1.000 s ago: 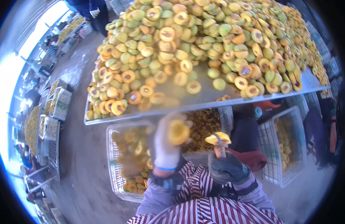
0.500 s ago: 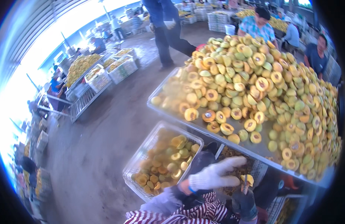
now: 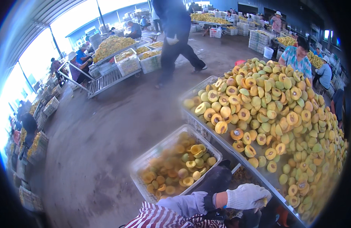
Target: The person picks up halves of fruit from a table, removes the pit with a tool, and places the pitted fruit into a basket.
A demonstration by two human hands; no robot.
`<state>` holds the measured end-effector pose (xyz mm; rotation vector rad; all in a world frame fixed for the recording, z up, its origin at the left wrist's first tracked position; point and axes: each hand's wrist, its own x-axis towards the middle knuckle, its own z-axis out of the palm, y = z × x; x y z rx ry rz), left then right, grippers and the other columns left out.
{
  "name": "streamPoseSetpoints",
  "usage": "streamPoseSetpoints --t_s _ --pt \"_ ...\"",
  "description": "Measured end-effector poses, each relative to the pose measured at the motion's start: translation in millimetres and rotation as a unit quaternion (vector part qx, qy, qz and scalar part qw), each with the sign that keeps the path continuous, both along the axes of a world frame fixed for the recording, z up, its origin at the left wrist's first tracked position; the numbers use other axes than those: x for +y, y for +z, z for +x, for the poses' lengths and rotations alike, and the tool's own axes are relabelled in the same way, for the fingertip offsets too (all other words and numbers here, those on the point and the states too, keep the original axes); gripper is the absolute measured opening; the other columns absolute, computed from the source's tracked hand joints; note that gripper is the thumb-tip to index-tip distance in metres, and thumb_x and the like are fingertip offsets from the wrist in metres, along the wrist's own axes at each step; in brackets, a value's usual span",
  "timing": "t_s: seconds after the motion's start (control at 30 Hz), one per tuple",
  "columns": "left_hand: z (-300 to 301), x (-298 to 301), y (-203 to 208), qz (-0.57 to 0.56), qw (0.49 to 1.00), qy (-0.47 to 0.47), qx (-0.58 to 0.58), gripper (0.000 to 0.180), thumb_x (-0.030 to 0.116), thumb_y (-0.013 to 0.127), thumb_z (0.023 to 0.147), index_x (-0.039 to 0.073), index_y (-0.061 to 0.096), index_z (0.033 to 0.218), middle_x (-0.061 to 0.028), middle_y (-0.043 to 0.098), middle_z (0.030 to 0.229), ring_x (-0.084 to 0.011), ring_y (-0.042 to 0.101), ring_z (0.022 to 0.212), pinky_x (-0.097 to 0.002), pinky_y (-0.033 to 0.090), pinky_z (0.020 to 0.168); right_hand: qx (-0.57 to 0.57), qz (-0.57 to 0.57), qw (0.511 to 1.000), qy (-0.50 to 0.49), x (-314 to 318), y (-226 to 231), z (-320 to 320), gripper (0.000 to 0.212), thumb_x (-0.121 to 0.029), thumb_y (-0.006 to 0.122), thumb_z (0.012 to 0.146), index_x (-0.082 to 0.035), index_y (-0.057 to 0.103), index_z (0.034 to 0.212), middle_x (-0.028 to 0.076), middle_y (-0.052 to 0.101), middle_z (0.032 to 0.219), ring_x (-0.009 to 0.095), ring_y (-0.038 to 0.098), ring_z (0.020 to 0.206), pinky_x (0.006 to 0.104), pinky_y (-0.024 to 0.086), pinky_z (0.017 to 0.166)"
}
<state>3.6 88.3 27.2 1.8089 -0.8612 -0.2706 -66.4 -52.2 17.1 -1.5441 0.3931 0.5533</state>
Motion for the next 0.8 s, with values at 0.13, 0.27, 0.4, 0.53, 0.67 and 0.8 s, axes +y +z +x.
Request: streamPoseSetpoints --t_s 0.13,0.27,0.4,0.53,0.67,0.8 --pt "-6.8 -9.4 -9.4 -0.013 0.979 0.050 -0.198 0.021 0.026 0.053 0.086 0.009 0.054 0.098 -0.0069 0.062 0.078 -0.0262 0.061 0.076 -0.0365 0.048 0.067 -0.001 -0.003 1.000 0.004 3.4 1.7 -0.6 0.007 -0.008 0.059 0.080 -0.007 0.052 0.082 0.000 0.049 0.061 0.009 0.047 0.049 0.0225 0.037 0.043" --pt "8.2 -5.6 -7.8 -0.048 0.975 0.178 -0.126 0.027 0.026 0.057 0.084 0.011 0.054 0.107 -0.0107 0.060 0.093 -0.0308 0.058 0.088 -0.0410 0.048 0.071 -0.001 -0.001 1.000 -0.006 -0.5 -0.2 -2.6 0.008 -0.007 0.059 0.080 -0.007 0.052 0.085 0.000 0.049 0.064 0.009 0.048 0.052 0.0222 0.039 0.045" --pt "43.8 -5.7 -29.6 0.142 0.933 0.232 -0.236 0.042 0.020 0.059 0.080 0.012 0.046 0.120 -0.0158 0.044 0.126 -0.0376 0.044 0.115 -0.0440 0.042 0.091 -0.012 0.010 0.999 -0.047 -25.9 -1.3 -4.9 0.011 -0.006 0.060 0.080 -0.007 0.053 0.089 -0.001 0.050 0.067 0.008 0.049 0.055 0.0220 0.040 0.047" --pt "16.5 2.4 -7.1 -0.220 0.920 -0.103 0.308 0.050 0.014 0.059 0.086 0.004 0.039 0.131 -0.0126 0.051 0.117 -0.0225 0.053 0.105 -0.0338 0.043 0.090 -0.003 0.052 0.999 -0.010 -31.7 -11.5 -1.1 0.014 -0.005 0.061 0.080 -0.007 0.053 0.092 -0.002 0.051 0.070 0.007 0.050 0.058 0.0217 0.042 0.049" --pt "20.4 -0.8 -24.3 -0.173 0.896 -0.051 0.405 0.031 0.010 0.059 0.087 -0.001 0.053 0.115 -0.0083 0.055 0.107 -0.0148 0.054 0.101 -0.0290 0.045 0.086 0.025 0.123 0.982 -0.140 -21.0 -12.1 4.8 0.013 -0.005 0.060 0.082 -0.009 0.052 0.092 -0.002 0.051 0.068 0.007 0.050 0.055 0.0229 0.042 0.047" --pt "59.9 -18.4 -51.0 0.015 1.000 0.024 -0.004 0.035 0.014 0.065 0.083 0.004 0.054 0.114 -0.0081 0.060 0.098 -0.0147 0.057 0.094 -0.0298 0.048 0.081 -0.072 0.091 0.977 -0.181 -41.9 -40.3 -0.6 0.013 -0.013 0.059 0.086 -0.007 0.054 0.095 0.002 0.056 0.065 0.005 0.049 0.046 0.0198 0.039 0.042"
